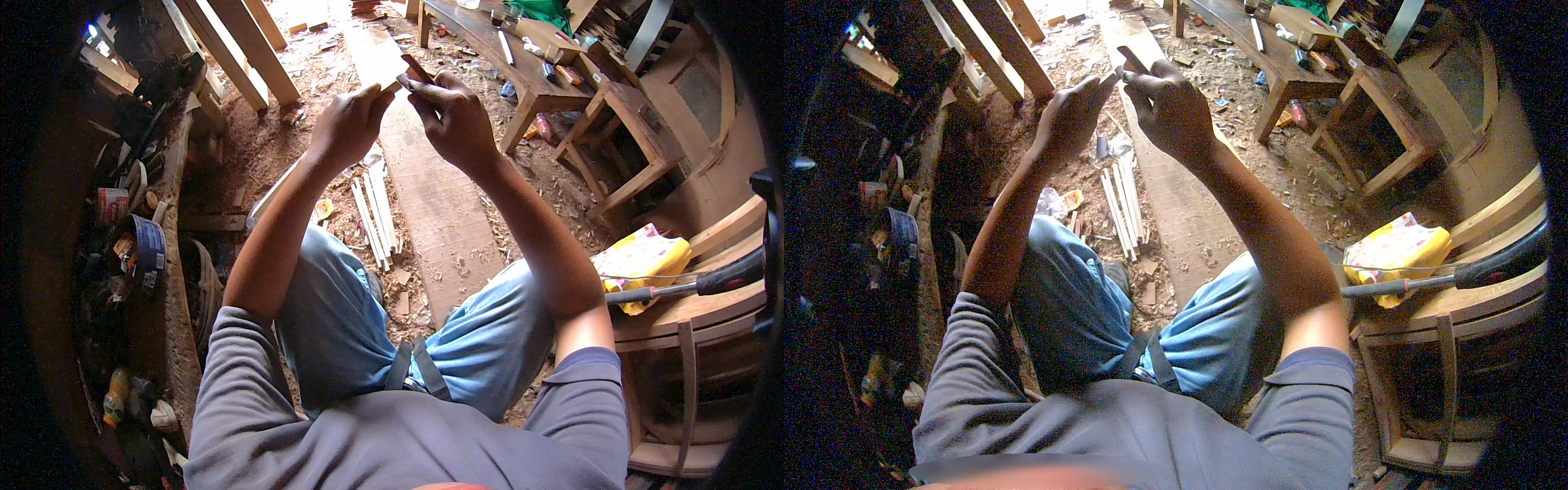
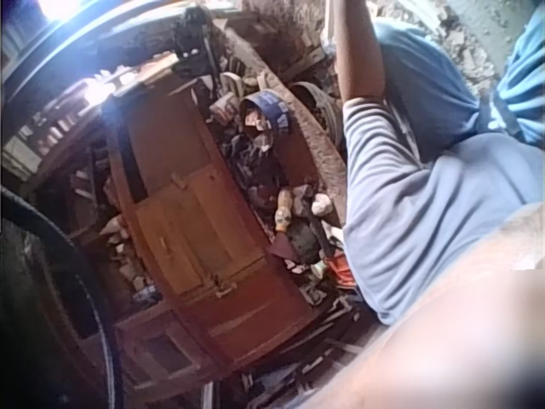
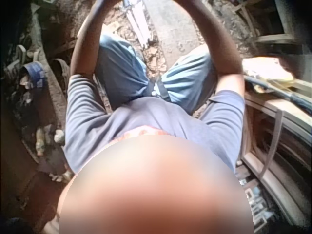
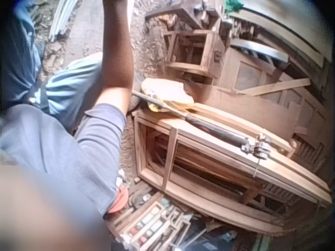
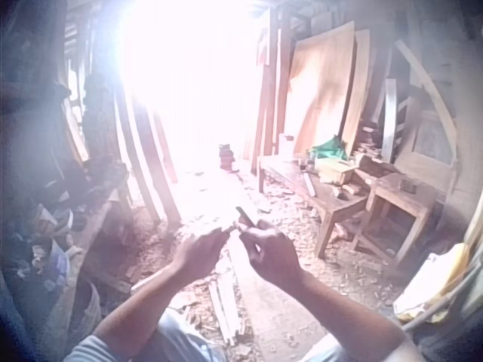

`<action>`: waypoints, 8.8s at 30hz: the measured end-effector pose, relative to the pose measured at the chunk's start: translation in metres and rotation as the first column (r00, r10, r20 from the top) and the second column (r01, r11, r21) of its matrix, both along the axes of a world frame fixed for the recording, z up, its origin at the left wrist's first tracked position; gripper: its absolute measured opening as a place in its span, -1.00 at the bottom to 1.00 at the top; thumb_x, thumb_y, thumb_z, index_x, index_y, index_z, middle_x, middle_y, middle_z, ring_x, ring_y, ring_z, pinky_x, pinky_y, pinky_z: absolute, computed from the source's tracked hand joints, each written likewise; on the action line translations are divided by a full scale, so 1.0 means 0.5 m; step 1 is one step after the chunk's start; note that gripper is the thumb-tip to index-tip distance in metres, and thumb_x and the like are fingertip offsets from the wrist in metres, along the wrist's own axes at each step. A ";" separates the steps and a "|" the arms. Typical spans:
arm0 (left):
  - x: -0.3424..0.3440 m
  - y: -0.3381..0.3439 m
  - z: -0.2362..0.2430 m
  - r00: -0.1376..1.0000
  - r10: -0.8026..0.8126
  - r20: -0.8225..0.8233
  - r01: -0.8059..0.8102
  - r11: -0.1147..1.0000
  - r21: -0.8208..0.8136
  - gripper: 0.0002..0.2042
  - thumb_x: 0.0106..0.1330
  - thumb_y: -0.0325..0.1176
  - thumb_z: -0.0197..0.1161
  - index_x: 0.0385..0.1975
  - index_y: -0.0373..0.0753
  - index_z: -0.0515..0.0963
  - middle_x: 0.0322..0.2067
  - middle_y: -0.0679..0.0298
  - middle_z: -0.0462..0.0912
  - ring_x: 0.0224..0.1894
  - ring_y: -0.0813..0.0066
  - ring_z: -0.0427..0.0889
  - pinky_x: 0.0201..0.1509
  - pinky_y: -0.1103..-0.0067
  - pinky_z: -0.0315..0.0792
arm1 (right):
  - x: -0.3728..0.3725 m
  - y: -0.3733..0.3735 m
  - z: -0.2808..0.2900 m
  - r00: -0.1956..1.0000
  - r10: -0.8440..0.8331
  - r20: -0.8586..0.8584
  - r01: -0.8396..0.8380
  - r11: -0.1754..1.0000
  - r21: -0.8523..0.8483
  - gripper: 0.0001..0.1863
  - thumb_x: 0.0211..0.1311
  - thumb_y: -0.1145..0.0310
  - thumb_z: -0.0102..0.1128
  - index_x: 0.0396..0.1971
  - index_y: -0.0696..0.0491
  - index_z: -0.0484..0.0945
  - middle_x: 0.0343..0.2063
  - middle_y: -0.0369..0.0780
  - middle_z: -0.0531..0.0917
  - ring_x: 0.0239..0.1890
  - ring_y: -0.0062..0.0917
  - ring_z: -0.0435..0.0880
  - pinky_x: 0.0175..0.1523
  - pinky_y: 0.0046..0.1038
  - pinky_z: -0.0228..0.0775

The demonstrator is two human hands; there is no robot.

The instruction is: The person sits on the floor and uses a small knife to shave and shape thin wooden sticks. They hold each stick with one hand and carefully pare the edges with the other, then place the finished pieces on a pile nearby.

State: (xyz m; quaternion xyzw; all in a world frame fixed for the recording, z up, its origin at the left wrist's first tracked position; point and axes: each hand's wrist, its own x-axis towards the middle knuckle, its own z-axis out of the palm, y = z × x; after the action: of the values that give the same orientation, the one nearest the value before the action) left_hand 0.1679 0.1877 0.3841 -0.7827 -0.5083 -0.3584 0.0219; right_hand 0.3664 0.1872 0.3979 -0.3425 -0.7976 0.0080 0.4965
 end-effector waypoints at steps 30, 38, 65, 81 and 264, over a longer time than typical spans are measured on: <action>0.011 -0.031 0.033 0.998 0.065 0.021 -0.063 0.993 -0.105 -0.61 0.49 -0.01 0.01 -0.10 -0.20 0.61 -0.52 -0.01 0.66 -0.41 -0.05 0.70 -0.35 0.17 0.52 | 0.000 0.001 0.000 1.000 -0.002 0.022 0.003 1.000 -0.010 -0.81 0.30 0.31 0.25 -0.16 -0.02 0.73 -0.46 -0.10 0.61 -0.49 -0.27 0.67 -0.41 -0.27 0.50; 0.004 -0.023 0.026 0.999 0.048 0.024 -0.047 0.998 -0.029 -0.61 0.50 -0.01 0.00 -0.12 -0.21 0.61 -0.52 -0.01 0.66 -0.42 -0.06 0.70 -0.36 0.17 0.53 | -0.002 -0.003 0.004 1.000 0.004 0.010 -0.004 0.999 -0.032 -0.82 0.30 0.31 0.26 -0.15 -0.02 0.72 -0.46 -0.10 0.61 -0.49 -0.26 0.67 -0.42 -0.27 0.50; -0.002 -0.012 0.019 1.000 0.028 -0.008 -0.029 0.999 -0.042 -0.63 0.50 -0.02 0.00 -0.24 -0.21 0.58 -0.55 -0.01 0.63 -0.44 -0.07 0.67 -0.37 0.16 0.49 | -0.004 -0.001 -0.004 1.000 0.013 0.009 -0.013 1.000 -0.008 -0.82 0.32 0.30 0.24 -0.18 -0.01 0.72 -0.45 -0.11 0.61 -0.48 -0.26 0.68 -0.41 -0.27 0.52; -0.004 -0.013 0.019 0.993 0.034 -0.114 -0.039 0.998 -0.049 -0.82 0.47 -0.32 0.06 -0.09 -0.20 0.55 -0.39 0.03 0.61 -0.32 -0.08 0.66 -0.37 0.22 0.52 | -0.002 -0.003 -0.005 0.999 -0.010 0.037 0.011 0.999 -0.049 -0.80 0.32 0.30 0.23 -0.14 -0.03 0.73 -0.40 -0.10 0.63 -0.45 -0.24 0.71 -0.38 -0.27 0.56; 0.014 -0.033 0.026 0.992 0.037 -0.121 -0.044 0.998 -0.051 -0.67 0.48 -0.01 0.03 -0.24 -0.13 0.60 -0.49 0.02 0.67 -0.40 -0.04 0.70 -0.35 0.16 0.52 | -0.005 -0.001 -0.013 0.991 -0.052 0.119 0.051 0.999 0.017 -0.82 0.35 0.34 0.16 -0.17 0.03 0.70 -0.40 -0.11 0.60 -0.45 -0.20 0.69 -0.34 -0.22 0.57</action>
State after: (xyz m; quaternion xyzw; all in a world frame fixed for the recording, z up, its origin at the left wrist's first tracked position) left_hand 0.1750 0.1712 0.3970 -0.7927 -0.5313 -0.2964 0.0385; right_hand 0.3638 0.1870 0.3916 -0.3595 -0.8168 -0.0308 0.4501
